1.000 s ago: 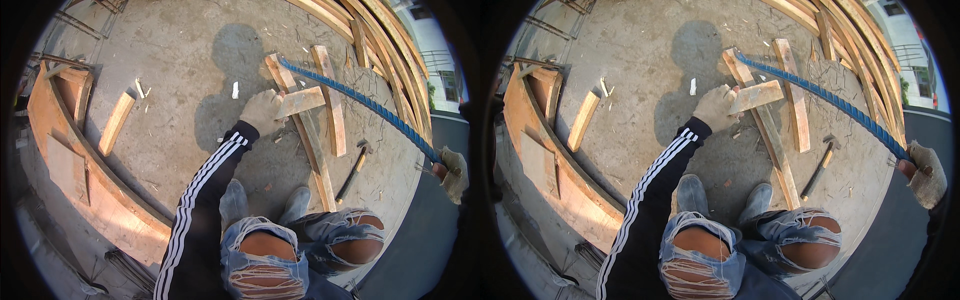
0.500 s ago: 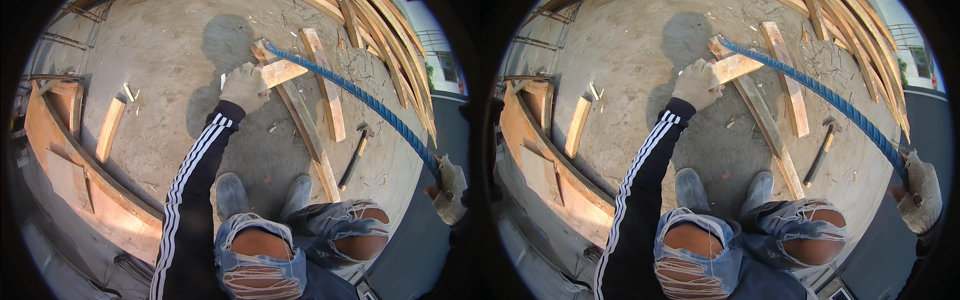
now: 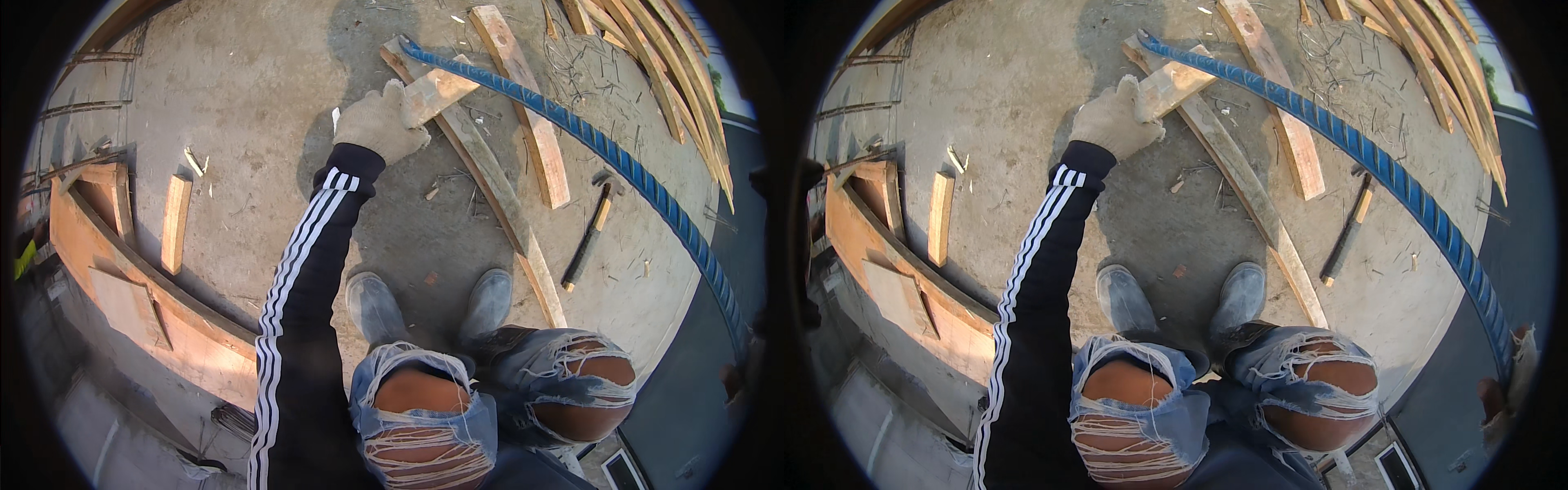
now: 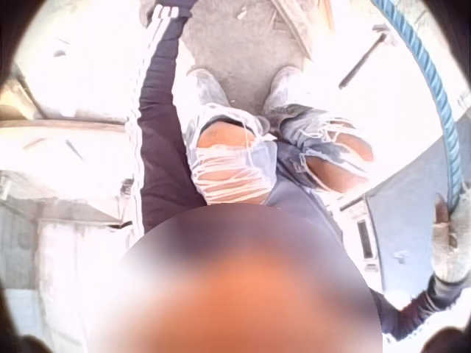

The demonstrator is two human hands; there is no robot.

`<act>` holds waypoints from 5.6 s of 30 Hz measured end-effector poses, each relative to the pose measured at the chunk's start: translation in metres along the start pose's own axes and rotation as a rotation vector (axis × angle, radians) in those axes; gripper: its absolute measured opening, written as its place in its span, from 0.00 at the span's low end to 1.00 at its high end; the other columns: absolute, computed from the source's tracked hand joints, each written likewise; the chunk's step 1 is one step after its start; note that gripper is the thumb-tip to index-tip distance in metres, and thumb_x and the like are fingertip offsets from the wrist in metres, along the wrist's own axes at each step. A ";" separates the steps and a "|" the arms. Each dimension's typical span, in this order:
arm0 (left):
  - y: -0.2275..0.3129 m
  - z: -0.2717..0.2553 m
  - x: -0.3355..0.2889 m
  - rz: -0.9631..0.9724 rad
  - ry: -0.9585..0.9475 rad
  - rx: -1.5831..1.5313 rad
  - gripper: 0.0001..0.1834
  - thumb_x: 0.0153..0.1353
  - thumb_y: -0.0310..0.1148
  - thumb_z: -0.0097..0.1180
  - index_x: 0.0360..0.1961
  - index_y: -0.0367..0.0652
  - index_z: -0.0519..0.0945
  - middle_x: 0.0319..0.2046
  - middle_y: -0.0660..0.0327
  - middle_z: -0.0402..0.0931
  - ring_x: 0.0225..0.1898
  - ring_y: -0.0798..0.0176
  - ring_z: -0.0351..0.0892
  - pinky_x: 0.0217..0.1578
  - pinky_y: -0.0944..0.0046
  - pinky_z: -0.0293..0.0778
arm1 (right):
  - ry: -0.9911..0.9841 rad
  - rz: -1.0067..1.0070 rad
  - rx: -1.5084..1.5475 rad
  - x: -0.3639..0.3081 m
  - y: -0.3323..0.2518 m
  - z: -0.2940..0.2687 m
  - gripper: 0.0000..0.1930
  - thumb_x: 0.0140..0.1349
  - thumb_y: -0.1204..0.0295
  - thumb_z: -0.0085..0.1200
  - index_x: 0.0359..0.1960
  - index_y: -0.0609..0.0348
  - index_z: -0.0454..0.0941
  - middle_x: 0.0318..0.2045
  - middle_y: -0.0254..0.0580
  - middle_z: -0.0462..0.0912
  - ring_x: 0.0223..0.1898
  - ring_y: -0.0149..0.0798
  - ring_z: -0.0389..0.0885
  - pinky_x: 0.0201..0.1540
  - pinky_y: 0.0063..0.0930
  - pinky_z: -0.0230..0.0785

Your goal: The person assembles a small wooden frame by positioning planks and nailing them together with a hammer. They then use a blue pry bar to adjust the frame and move a large plywood sheet nearby.

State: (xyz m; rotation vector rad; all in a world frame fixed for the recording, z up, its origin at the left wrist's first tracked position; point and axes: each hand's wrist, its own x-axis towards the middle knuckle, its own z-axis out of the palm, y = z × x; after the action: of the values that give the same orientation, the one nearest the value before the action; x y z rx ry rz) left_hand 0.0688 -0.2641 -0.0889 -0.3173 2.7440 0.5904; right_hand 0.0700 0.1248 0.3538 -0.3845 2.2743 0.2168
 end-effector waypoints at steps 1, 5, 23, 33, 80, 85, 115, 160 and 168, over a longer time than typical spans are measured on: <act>0.001 -0.001 0.000 -0.010 0.021 -0.009 0.41 0.54 0.55 0.70 0.59 0.36 0.72 0.48 0.45 0.83 0.49 0.45 0.86 0.50 0.49 0.82 | 0.061 0.031 0.073 -0.003 -0.003 0.004 0.31 0.69 0.65 0.59 0.70 0.65 0.65 0.51 0.51 0.78 0.44 0.43 0.79 0.46 0.29 0.73; 0.010 -0.014 -0.003 0.031 0.096 0.047 0.43 0.54 0.56 0.70 0.62 0.37 0.72 0.52 0.44 0.79 0.53 0.45 0.83 0.54 0.49 0.79 | -0.112 0.204 -0.155 -0.005 -0.014 -0.010 0.20 0.70 0.65 0.57 0.57 0.62 0.69 0.37 0.48 0.80 0.37 0.46 0.81 0.41 0.43 0.73; 0.254 -0.094 -0.170 -0.645 -0.267 -1.467 0.26 0.68 0.50 0.57 0.52 0.37 0.74 0.39 0.60 0.80 0.39 0.61 0.82 0.36 0.58 0.80 | -0.146 -0.112 0.109 0.032 0.019 -0.015 0.11 0.62 0.72 0.53 0.42 0.66 0.70 0.28 0.67 0.82 0.35 0.70 0.83 0.37 0.60 0.73; 0.347 -0.051 -0.053 -1.052 0.339 -2.000 0.14 0.61 0.39 0.56 0.30 0.42 0.68 0.14 0.62 0.63 0.08 0.60 0.65 0.10 0.54 0.63 | -0.232 -0.172 0.259 0.056 0.067 -0.017 0.15 0.58 0.74 0.57 0.43 0.66 0.67 0.26 0.66 0.81 0.34 0.68 0.83 0.36 0.57 0.76; 0.050 -0.010 0.010 -0.310 0.052 0.027 0.38 0.56 0.48 0.69 0.66 0.52 0.69 0.66 0.55 0.62 0.70 0.49 0.60 0.65 0.31 0.55 | -0.310 0.165 0.296 -0.001 -0.059 -0.061 0.19 0.63 0.73 0.61 0.52 0.61 0.68 0.22 0.46 0.80 0.23 0.54 0.83 0.29 0.40 0.74; 0.156 -0.075 -0.073 -0.749 0.053 -1.481 0.33 0.70 0.43 0.58 0.64 0.26 0.70 0.58 0.53 0.77 0.57 0.57 0.77 0.57 0.59 0.74 | -0.418 0.220 0.329 -0.034 -0.046 -0.079 0.29 0.62 0.72 0.61 0.63 0.60 0.64 0.24 0.47 0.81 0.27 0.56 0.86 0.32 0.45 0.76; 0.340 0.057 -0.178 -1.268 0.208 -1.911 0.16 0.74 0.52 0.50 0.43 0.52 0.76 0.21 0.62 0.74 0.14 0.63 0.70 0.16 0.54 0.67 | -0.323 -0.022 0.458 -0.034 0.080 0.140 0.16 0.58 0.66 0.57 0.46 0.57 0.71 0.23 0.50 0.84 0.27 0.58 0.86 0.31 0.55 0.77; 0.200 0.002 0.013 -0.675 0.056 -1.719 0.33 0.71 0.55 0.56 0.66 0.41 0.71 0.56 0.51 0.80 0.55 0.45 0.79 0.56 0.50 0.75 | 0.023 0.355 0.731 -0.104 0.112 0.233 0.08 0.59 0.67 0.63 0.32 0.56 0.77 0.19 0.46 0.79 0.23 0.55 0.82 0.26 0.43 0.71; 0.238 -0.049 0.051 0.027 0.208 -0.431 0.36 0.64 0.47 0.63 0.68 0.40 0.70 0.58 0.48 0.75 0.62 0.45 0.74 0.62 0.54 0.70 | 0.007 0.554 0.907 -0.041 0.081 0.257 0.09 0.59 0.68 0.65 0.31 0.57 0.77 0.19 0.46 0.77 0.21 0.50 0.78 0.27 0.41 0.69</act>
State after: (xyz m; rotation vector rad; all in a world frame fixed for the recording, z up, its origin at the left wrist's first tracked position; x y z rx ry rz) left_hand -0.0574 -0.0812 0.0215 -0.4628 2.7946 1.2222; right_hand 0.2468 0.2801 0.2162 0.7123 2.1743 -0.5338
